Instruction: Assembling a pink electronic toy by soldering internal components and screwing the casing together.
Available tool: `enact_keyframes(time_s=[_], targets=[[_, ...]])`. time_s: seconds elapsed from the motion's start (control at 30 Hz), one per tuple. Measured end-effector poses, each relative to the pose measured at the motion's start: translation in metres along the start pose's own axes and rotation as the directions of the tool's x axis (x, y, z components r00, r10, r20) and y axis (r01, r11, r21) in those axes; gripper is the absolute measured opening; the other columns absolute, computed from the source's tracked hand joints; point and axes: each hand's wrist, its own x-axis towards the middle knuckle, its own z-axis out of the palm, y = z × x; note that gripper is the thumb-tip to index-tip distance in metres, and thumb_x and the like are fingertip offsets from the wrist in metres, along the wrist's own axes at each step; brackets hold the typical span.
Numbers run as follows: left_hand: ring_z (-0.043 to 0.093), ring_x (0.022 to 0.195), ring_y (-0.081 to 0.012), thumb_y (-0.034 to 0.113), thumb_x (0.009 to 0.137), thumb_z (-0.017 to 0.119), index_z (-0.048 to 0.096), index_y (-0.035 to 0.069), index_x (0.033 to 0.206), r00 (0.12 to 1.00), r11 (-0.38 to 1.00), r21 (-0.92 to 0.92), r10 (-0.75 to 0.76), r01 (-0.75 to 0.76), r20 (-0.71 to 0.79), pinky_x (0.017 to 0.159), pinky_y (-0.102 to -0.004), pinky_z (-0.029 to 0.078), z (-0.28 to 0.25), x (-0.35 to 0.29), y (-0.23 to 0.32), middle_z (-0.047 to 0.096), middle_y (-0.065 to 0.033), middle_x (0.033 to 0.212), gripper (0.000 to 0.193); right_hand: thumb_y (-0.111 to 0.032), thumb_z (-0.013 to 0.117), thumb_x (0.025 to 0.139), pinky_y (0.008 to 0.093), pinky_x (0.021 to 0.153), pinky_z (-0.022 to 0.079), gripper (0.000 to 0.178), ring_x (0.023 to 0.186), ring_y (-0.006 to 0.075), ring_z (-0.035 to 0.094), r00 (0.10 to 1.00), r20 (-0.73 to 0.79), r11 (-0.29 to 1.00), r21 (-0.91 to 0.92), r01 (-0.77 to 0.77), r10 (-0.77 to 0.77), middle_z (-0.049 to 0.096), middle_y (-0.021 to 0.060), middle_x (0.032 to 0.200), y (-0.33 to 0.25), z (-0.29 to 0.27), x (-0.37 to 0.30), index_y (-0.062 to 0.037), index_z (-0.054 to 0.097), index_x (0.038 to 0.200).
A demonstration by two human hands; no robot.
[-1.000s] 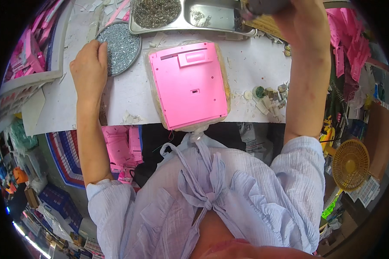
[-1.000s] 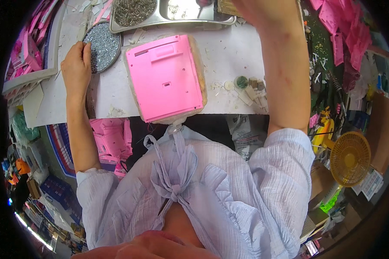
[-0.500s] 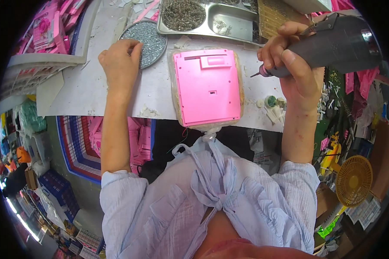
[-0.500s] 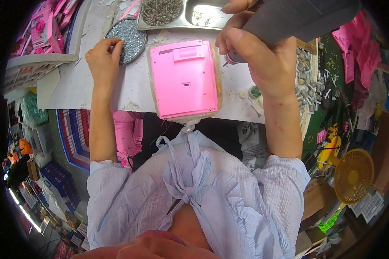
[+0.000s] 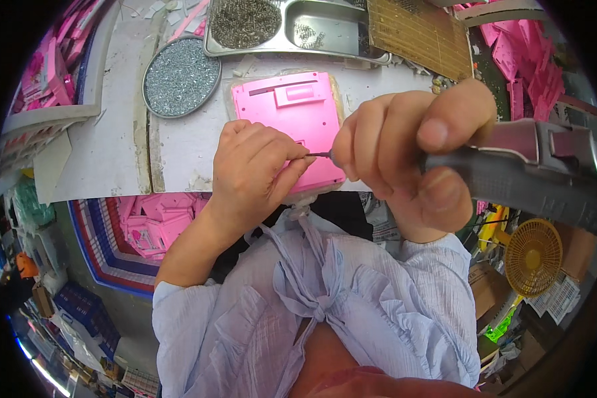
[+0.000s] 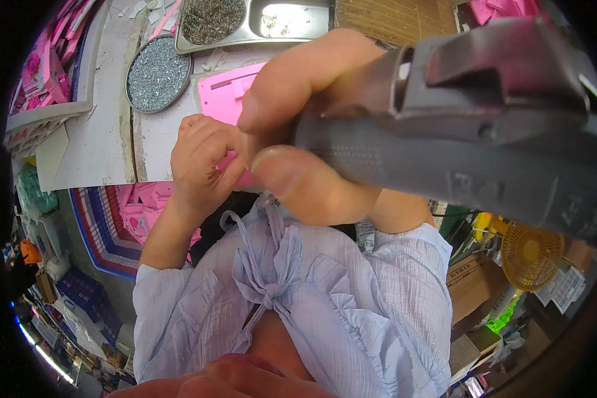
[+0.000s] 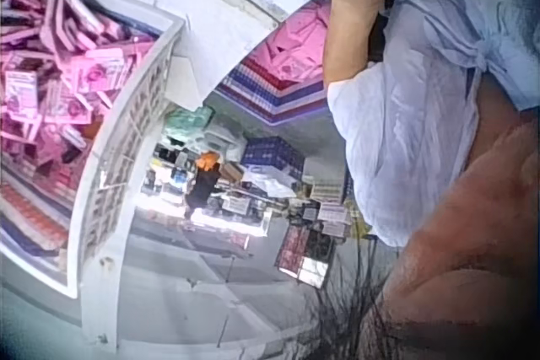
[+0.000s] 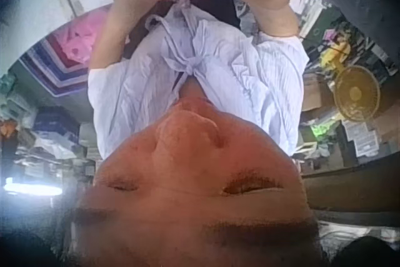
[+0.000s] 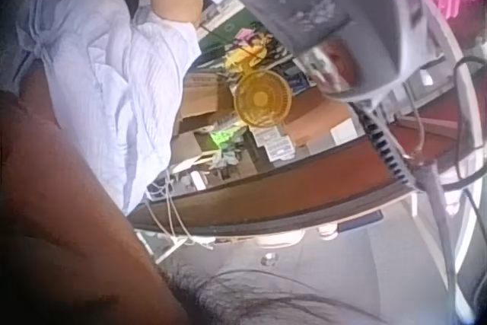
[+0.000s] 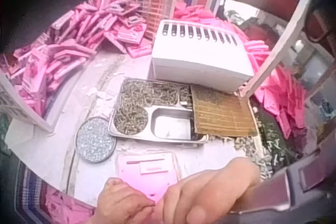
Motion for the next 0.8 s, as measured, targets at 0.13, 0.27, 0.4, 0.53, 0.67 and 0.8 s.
enact_keyframes(time_s=[0.13,0.27,0.4,0.53,0.67,0.8], targets=[[0.059,0.075,-0.0214,0.012,0.076,0.080,0.067,0.012,0.084,0.999,1.000,0.010,0.014,-0.014,0.034,0.079,-0.0390,0.040,0.000,0.002,0.004,0.062,-0.0020,0.078,0.015,-0.031,0.069,0.099,0.0324,0.054,0.044,0.031,0.055,0.0134,0.049,1.000,-0.029,1.000,0.022,-0.008,0.008,0.050,0.0006,0.066,0.005,0.001,-0.007,-0.0132,0.050,0.117],[0.058,0.077,-0.0217,0.013,0.076,0.079,0.066,0.012,0.084,0.996,0.997,0.071,0.021,-0.028,0.088,0.081,-0.0407,0.040,-0.001,0.002,0.005,0.060,-0.0024,0.080,0.015,-0.031,0.073,0.095,0.0320,0.052,0.043,0.034,0.053,0.0136,0.048,0.996,-0.082,0.999,0.030,-0.034,0.036,0.048,0.0008,0.063,0.011,0.005,-0.010,-0.0117,0.051,0.113],[0.058,0.078,-0.0225,0.013,0.078,0.077,0.066,0.011,0.084,0.992,0.993,0.094,0.054,-0.065,0.116,0.082,-0.0409,0.041,-0.003,0.003,0.004,0.059,-0.0032,0.080,0.013,-0.029,0.075,0.094,0.0314,0.050,0.043,0.035,0.052,0.0131,0.047,0.993,-0.097,0.998,0.025,-0.058,0.060,0.048,0.0005,0.063,0.014,0.010,-0.008,-0.0102,0.051,0.111],[0.059,0.079,-0.0238,0.013,0.079,0.075,0.067,0.010,0.085,0.976,0.989,0.126,0.054,-0.082,0.212,0.080,-0.0401,0.043,-0.006,0.009,0.005,0.061,-0.0043,0.082,0.011,-0.028,0.075,0.094,0.0312,0.050,0.042,0.034,0.051,0.0127,0.046,0.993,-0.088,0.997,0.019,-0.071,0.073,0.048,0.0001,0.063,0.018,0.010,-0.008,-0.0096,0.050,0.109],[0.061,0.077,-0.0256,0.013,0.082,0.075,0.067,0.007,0.085,0.961,0.997,-0.078,0.006,0.016,0.276,0.075,-0.0392,0.046,-0.003,0.002,0.000,0.063,-0.0064,0.080,0.010,-0.027,0.074,0.094,0.0316,0.051,0.042,0.032,0.052,0.0127,0.045,0.989,-0.126,0.997,-0.002,-0.076,0.075,0.047,-0.0002,0.062,0.017,0.005,-0.017,-0.0106,0.050,0.108],[0.063,0.071,-0.0213,0.003,0.080,0.078,0.068,0.004,0.081,0.952,0.956,-0.052,-0.282,0.290,0.122,0.067,-0.0323,0.047,-0.015,-0.005,-0.005,0.067,-0.0068,0.077,0.010,-0.026,0.074,0.093,0.0322,0.052,0.042,0.031,0.053,0.0133,0.046,0.971,-0.198,0.991,0.023,-0.130,0.132,0.047,-0.0002,0.062,0.002,-0.004,-0.045,-0.0115,0.051,0.107]])
